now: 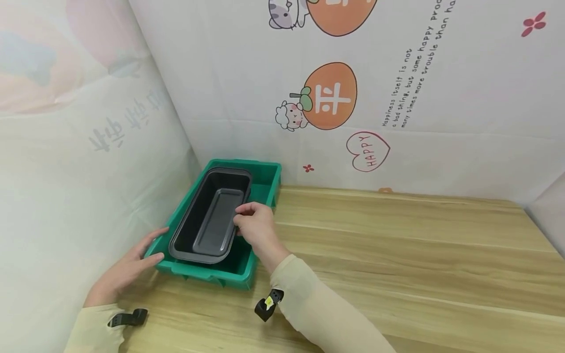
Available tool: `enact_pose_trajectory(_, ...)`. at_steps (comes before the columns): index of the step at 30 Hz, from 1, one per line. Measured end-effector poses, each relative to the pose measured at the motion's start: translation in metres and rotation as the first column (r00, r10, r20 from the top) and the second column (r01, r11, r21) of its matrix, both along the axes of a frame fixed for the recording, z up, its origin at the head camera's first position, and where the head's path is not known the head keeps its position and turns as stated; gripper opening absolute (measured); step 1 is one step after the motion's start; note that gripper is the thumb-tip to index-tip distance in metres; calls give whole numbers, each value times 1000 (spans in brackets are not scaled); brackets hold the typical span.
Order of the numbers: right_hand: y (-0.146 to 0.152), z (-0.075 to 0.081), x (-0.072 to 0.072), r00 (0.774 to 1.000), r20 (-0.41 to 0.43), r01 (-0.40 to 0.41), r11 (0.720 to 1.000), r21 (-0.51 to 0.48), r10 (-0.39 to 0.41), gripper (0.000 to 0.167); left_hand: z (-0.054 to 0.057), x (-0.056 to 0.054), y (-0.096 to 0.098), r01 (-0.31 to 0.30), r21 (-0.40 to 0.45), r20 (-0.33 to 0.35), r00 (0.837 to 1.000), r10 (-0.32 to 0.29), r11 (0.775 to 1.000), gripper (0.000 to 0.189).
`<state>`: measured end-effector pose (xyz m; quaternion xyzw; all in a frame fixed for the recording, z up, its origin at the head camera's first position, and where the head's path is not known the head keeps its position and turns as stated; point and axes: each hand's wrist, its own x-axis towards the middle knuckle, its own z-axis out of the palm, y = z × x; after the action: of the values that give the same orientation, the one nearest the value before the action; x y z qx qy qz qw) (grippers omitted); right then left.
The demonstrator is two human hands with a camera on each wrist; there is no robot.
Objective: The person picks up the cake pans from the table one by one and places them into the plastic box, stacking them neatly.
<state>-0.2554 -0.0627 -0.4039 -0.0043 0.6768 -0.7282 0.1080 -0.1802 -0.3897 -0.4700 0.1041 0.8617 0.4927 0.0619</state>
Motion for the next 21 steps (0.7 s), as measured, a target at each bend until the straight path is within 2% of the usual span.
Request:
enact_pose_trajectory(8,-7,2,-2,1000,19,-17,999,27,17,21,1,-1,1,0,-6,0,1000,0,1000,64)
enact_pose_trajectory(21,-12,3,-14,1000,17,-9,999,39,9,19,-1,0,-1,-2,-16,-5,1000,2,1000,64)
